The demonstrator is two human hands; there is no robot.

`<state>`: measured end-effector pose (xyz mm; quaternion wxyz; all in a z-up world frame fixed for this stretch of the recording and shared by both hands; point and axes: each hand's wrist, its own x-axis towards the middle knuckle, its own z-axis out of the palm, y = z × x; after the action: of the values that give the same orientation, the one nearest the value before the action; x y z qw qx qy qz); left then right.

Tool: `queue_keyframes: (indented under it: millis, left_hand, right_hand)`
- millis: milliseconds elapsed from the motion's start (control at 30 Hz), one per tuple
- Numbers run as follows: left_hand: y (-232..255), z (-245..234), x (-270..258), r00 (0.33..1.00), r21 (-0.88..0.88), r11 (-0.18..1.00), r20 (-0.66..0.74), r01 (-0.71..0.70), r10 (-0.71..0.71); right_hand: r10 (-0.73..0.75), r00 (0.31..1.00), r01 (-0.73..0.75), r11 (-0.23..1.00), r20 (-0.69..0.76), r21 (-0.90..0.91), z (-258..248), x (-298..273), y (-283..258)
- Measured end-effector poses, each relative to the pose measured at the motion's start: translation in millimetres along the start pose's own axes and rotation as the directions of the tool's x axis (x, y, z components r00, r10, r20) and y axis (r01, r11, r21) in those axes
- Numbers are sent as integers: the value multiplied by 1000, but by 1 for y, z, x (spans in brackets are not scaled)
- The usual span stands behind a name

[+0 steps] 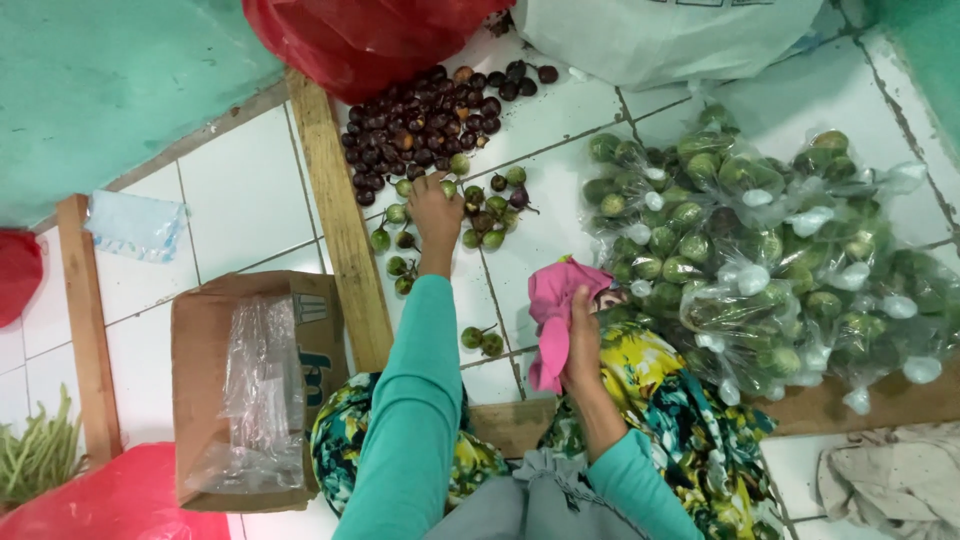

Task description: The person wipes individual small green and brown fruits with a pink cloth, placing the cleaned items into plastic bags and a cardboard box.

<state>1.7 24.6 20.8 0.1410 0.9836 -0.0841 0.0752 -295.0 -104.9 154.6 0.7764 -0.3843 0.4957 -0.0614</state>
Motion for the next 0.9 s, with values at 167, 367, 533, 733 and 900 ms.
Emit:
queue_keyframes:
  millis: [167, 367, 533, 733, 900]
  left_hand:
    - [20, -81, -72, 997, -569, 819, 27, 73, -70]
    - [34, -118, -209, 962, -849, 454, 221, 270, -159]
    - [48, -112, -288, 843, -868, -61, 495, 494, -210]
    - [46, -138, -295, 785, -818, 8, 550, 576, -284]
    - [43, -146, -299, 705, -730, -291, 679, 618, -206]
  right_hand:
    - [61, 998, -57, 990, 29, -128, -13, 14, 7]
    - [65, 995, -63, 998, 79, -22, -9, 16, 20]
    - [-139, 942, 145, 989, 307, 5, 4, 10, 59]
    - [-189, 908, 224, 973, 375, -52, 0, 30, 96]
    - [-80, 980, 96, 992, 182, -84, -21, -10, 22]
